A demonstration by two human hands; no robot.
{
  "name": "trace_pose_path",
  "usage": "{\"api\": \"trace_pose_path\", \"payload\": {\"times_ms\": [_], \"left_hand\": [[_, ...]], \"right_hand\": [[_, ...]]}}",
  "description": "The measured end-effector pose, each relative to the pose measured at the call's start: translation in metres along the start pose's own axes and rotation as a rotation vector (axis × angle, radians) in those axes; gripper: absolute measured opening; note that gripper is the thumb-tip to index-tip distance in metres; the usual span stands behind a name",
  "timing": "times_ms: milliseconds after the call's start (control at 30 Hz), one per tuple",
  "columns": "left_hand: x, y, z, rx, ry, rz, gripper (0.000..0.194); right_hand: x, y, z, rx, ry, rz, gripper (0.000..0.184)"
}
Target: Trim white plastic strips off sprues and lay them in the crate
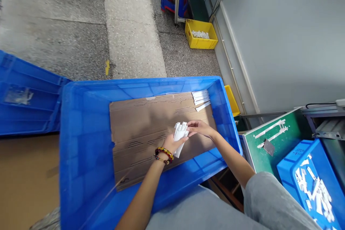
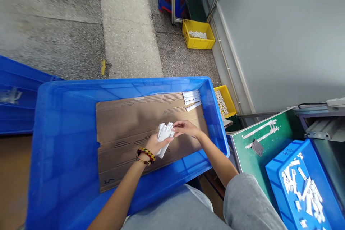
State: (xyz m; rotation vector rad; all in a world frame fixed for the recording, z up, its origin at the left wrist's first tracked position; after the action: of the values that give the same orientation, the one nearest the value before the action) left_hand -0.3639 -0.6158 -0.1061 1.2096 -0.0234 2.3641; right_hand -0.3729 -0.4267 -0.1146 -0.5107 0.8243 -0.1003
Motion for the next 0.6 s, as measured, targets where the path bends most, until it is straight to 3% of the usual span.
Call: {"api": "trace_pose_path", "payload": {"times_ms": [133, 400, 500, 600], "left_hand": [[-0.004, -0.001, -0.003, 0.014, 0.019, 0.132, 0.03], [-0.014, 0.01, -0.012, 0.14, 0.078, 0.269, 0.033], [-0.013, 0.006, -0.01, 0.115, 0.077, 0.251, 0.029], [-0.011, 0.002, -0.007, 0.097, 0.076, 0.221, 0.027]], "right_hand": [[0.004, 0.012, 0.001, 0.109, 0.088, 0.233, 0.046], [-0.032, 0.076, 0.003, 0.761, 0.318, 0.689, 0.024], [-0.031, 0.073, 0.0, 0.875, 0.347, 0.857, 0.027], [-0.016, 0.056, -0.005, 0.855, 0.32, 1.014, 0.021]]}}
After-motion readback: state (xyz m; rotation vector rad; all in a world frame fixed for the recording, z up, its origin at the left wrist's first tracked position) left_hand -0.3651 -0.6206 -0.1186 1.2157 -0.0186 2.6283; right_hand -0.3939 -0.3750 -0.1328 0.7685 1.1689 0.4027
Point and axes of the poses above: each hand's wrist, its own z-axis away from the middle knuckle, its own y-axis out of the back of the hand, x = y × z, the point moved 1 cm from there along -z, towards the middle knuckle, and after that the axes turned 11 degrees about -z, right-handed, at the moved point
